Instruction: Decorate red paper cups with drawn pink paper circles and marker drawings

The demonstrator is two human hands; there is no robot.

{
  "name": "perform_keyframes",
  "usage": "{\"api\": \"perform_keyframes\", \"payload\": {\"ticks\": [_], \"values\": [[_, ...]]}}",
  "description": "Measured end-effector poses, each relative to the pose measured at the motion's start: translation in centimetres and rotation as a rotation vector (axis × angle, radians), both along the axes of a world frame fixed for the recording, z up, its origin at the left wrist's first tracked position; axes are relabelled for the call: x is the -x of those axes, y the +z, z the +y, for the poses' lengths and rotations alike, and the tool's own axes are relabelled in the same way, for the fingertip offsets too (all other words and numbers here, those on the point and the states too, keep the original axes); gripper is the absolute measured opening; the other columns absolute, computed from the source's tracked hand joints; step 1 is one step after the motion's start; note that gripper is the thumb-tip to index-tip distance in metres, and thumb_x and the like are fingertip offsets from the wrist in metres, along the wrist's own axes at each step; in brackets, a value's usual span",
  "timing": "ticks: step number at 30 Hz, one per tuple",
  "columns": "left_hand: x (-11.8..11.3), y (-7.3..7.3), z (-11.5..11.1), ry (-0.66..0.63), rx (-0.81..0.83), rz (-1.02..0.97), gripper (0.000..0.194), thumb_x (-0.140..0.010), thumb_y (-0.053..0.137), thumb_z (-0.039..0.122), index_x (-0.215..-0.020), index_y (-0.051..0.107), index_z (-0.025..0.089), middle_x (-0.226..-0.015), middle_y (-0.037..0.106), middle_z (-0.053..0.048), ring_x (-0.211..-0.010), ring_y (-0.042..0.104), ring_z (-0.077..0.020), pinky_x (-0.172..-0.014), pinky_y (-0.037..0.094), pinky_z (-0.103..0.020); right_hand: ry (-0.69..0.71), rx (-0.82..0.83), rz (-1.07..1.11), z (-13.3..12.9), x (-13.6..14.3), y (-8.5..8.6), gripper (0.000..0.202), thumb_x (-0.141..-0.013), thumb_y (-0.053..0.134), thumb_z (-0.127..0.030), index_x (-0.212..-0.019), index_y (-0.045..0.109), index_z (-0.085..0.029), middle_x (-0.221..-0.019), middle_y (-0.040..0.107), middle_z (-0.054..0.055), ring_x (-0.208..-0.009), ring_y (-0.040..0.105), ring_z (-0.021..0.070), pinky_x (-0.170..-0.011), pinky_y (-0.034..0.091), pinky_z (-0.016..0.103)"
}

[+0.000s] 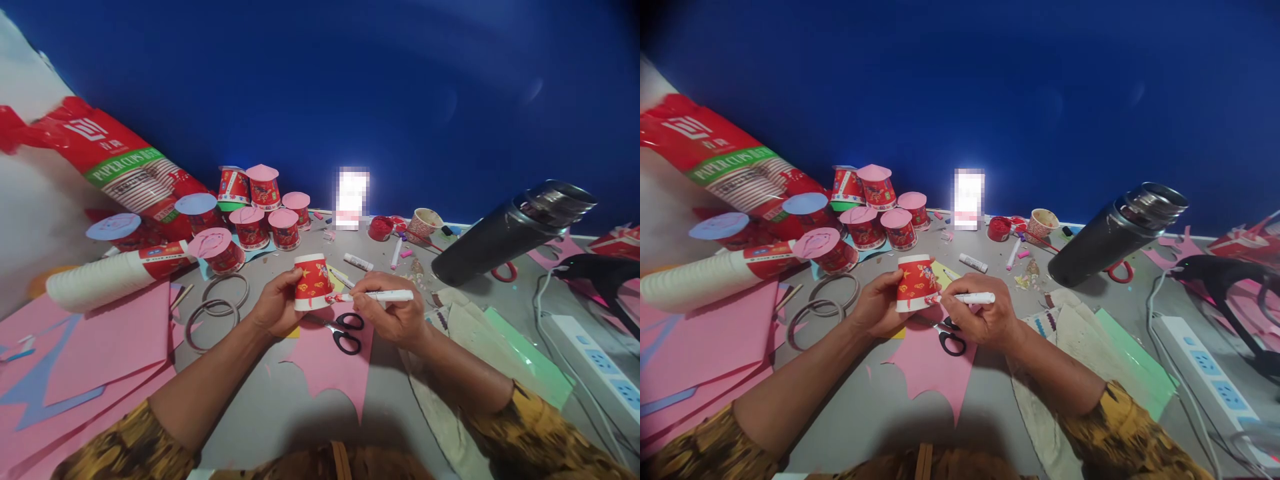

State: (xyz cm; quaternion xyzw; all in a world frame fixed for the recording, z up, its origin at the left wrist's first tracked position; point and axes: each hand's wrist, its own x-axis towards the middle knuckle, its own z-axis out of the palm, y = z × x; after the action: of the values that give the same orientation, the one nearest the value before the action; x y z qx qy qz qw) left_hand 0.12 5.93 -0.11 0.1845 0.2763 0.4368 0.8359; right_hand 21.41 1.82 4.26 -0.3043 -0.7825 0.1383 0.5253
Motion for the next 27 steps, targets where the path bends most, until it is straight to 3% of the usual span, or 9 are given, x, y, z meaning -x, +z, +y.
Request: {"api": "perform_keyframes", "payload": {"ticks": [8,19,27], "values": [[0.17,-0.47,0.05,-0.014,-0.020,-0.004,0.047,-0.085,0.068,0.026,-0.127,0.068,0.007,-0.105,0.081,-0.018,-0.094,0.078,-0.0288,-0.092,0.061,-0.043,-0.007,0.028,-0.021,-0.06,0.01,0.16,0.016,-0.094,0.059,-0.013,-0.083,0.069,-0.019,-0.068,0.072,0.003,-0.056,0.064,0.0138,-0.057,0.051,0.025],[0.09,-0.74,0.01,-0.015,-0.038,-0.014,0.040,-0.081,0.073,0.024,-0.118,0.072,0.009,-0.108,0.080,-0.016,-0.102,0.076,-0.0301,-0.104,0.056,-0.047,-0.010,-0.015,0.017,0.12,0.09,0.09,0.013,-0.095,0.061,-0.012,-0.088,0.070,-0.019,-0.068,0.072,0.003,-0.058,0.065,0.0145,-0.056,0.050,0.025],[-0.01,-0.79,0.03,-0.007,-0.038,0.000,0.040,-0.080,0.074,0.022,-0.118,0.071,0.009,-0.109,0.079,-0.017,-0.099,0.076,-0.0299,-0.097,0.059,-0.047,-0.035,-0.043,0.034,0.25,0.49,-0.28,0.011,-0.096,0.062,-0.014,-0.089,0.070,-0.019,-0.069,0.074,0.004,-0.060,0.067,0.0157,-0.057,0.052,0.027]]}}
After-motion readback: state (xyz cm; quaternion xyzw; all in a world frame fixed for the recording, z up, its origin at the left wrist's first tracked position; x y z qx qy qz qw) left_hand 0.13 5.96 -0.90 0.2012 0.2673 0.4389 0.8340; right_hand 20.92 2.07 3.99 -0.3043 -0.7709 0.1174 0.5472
